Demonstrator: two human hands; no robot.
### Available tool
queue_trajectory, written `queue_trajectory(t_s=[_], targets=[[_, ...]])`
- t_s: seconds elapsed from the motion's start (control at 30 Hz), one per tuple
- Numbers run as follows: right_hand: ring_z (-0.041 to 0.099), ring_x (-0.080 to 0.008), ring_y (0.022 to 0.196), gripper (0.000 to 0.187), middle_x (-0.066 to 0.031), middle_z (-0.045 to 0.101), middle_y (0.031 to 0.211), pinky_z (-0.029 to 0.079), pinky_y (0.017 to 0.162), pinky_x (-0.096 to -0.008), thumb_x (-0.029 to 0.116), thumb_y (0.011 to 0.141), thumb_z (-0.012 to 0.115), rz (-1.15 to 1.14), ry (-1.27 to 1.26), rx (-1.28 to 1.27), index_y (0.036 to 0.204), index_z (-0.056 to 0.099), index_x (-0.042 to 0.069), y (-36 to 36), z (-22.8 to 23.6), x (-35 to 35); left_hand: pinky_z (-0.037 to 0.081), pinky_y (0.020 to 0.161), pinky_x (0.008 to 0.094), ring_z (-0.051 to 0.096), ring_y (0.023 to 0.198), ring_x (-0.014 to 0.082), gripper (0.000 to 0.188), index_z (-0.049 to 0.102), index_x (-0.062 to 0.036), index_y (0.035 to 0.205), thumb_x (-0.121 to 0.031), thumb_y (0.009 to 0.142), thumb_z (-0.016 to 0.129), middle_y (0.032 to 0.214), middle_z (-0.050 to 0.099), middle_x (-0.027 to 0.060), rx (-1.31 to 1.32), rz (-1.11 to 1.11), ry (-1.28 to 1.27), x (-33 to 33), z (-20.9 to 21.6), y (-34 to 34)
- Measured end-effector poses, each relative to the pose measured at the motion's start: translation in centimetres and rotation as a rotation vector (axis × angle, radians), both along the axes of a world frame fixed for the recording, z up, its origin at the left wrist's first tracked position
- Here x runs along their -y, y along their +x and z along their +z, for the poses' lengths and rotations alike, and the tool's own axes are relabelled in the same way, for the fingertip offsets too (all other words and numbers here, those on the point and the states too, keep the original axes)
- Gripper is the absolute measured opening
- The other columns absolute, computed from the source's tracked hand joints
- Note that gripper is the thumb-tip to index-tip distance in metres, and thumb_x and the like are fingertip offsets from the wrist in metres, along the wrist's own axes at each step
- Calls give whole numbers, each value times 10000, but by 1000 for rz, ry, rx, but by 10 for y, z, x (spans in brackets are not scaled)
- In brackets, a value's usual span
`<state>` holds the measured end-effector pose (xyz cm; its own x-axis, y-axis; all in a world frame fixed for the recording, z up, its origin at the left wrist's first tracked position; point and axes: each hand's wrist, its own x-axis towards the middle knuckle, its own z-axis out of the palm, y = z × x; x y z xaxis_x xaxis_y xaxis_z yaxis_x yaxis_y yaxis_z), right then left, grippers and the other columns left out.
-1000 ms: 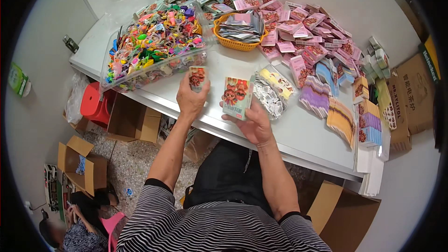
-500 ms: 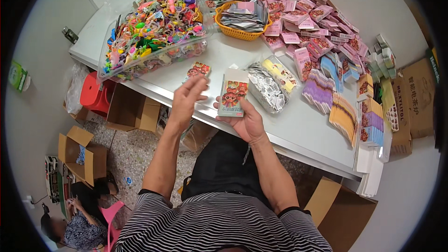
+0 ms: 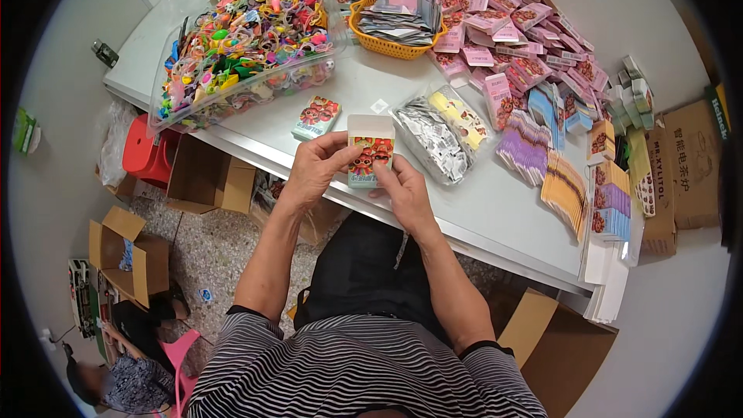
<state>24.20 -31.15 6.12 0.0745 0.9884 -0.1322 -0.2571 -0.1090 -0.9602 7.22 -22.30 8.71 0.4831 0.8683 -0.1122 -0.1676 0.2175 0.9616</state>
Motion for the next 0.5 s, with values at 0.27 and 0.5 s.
queue_trajectory(t_s=[0.27,0.5], targets=[[692,-177,838,370,-140,703,1038,539,691,-287,116,896,729,-179,211,745,1217,627,-38,9,51,8,513,741,224,631,818,62,274,682,6,1166,-173,960,708,971,727,40,-24,75,105,-32,-23,4],[670,-172,807,226,-118,702,986,539,680,-294,118,907,722,-236,358,870,1103,694,9,47,78,-45,538,796,251,650,879,85,254,632,32,1167,-96,957,696,1035,716,70,95,180,179,-67,-49,14]])
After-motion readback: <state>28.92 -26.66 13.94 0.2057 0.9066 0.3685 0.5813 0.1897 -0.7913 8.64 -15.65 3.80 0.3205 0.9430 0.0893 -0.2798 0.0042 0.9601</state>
